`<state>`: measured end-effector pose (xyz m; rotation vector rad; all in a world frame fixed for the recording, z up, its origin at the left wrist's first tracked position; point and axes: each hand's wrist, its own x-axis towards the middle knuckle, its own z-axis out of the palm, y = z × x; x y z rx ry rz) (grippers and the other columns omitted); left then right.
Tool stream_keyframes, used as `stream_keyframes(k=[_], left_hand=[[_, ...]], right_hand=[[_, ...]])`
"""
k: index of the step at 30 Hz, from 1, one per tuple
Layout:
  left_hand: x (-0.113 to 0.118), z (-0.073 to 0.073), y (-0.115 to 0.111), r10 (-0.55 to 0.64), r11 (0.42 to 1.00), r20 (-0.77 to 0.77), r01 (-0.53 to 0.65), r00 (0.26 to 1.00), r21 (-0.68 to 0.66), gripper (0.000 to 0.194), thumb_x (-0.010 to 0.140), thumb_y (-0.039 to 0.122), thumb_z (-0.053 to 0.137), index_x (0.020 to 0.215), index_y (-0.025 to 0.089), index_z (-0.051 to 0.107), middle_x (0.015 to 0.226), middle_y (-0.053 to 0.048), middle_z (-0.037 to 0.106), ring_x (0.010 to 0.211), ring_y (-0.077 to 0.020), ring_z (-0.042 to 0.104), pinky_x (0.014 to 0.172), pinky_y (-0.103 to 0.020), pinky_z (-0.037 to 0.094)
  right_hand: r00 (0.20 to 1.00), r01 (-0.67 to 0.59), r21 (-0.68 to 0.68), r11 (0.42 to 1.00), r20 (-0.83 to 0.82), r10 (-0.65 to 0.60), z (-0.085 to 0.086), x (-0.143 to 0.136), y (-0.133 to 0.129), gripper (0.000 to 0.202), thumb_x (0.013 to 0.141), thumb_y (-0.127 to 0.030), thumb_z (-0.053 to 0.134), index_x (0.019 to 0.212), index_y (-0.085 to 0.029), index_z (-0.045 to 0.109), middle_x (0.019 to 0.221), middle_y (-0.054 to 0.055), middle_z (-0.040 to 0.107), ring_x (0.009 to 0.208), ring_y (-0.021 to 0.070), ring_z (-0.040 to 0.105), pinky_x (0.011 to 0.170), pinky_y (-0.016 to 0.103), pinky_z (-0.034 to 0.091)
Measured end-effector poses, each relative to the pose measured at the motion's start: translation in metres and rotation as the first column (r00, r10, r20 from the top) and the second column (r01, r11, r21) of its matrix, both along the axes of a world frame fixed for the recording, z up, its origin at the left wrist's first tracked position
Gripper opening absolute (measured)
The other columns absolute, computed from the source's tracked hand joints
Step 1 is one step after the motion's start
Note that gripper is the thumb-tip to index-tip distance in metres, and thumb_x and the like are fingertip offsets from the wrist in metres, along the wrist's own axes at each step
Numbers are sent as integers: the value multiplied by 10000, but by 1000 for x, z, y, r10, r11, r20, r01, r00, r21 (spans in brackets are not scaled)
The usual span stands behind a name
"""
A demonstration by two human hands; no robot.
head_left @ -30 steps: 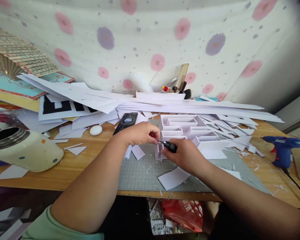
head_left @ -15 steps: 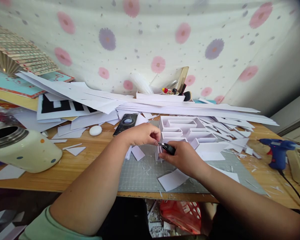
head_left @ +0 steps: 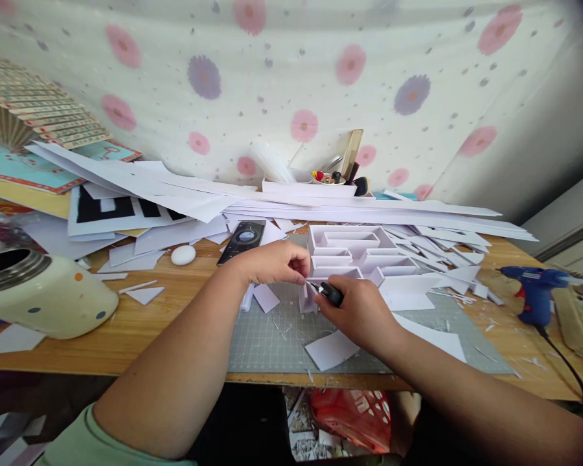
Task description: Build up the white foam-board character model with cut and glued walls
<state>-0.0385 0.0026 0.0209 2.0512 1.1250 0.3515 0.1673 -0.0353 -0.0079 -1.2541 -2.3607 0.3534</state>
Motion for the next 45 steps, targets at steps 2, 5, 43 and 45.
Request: stream_keyframes(k=[2, 5, 43, 45], left_hand=[[0, 0, 0, 8, 1000, 10, -8, 1000, -5, 82, 722, 262, 620, 759, 189, 609, 760, 12, 625, 719, -140, 563, 620, -242, 390], [2, 0, -1, 21, 1000, 5, -21, 1000, 11, 109, 745, 300, 610, 745, 192, 603, 755, 15, 625, 710, -137, 556, 614, -238, 383], [19, 10, -12, 158, 979, 285, -187, 946, 76, 314, 748, 454, 666, 897, 178, 641, 802, -12, 588, 755, -161, 536, 669, -263, 406], [30, 10, -21, 76, 997, 427, -73, 901, -25, 400, 771, 491, 646, 1013, 172, 635, 870, -38, 609, 810, -172, 554, 715, -276, 423]], right_hand=[[1000, -15, 57, 998, 7, 15, -1, 1, -2, 195, 746, -182, 610, 614, -186, 467, 537, -41, 462, 499, 120, 388, 495, 238, 210], [998, -42, 124, 991, 45, 37, -3, 1, -5, 117, 705, -115, 587, 654, -186, 509, 597, -19, 535, 549, 145, 478, 514, 241, 227], [949, -193, -28, 981, -260, 179, 38, 41, 17, 110, 814, -98, 578, 728, -167, 583, 657, -35, 538, 609, 118, 471, 559, 211, 345], [913, -248, -67, 966, -349, 210, 49, 52, 16, 90, 828, -138, 580, 743, -162, 592, 682, -21, 557, 630, 123, 490, 580, 213, 377]])
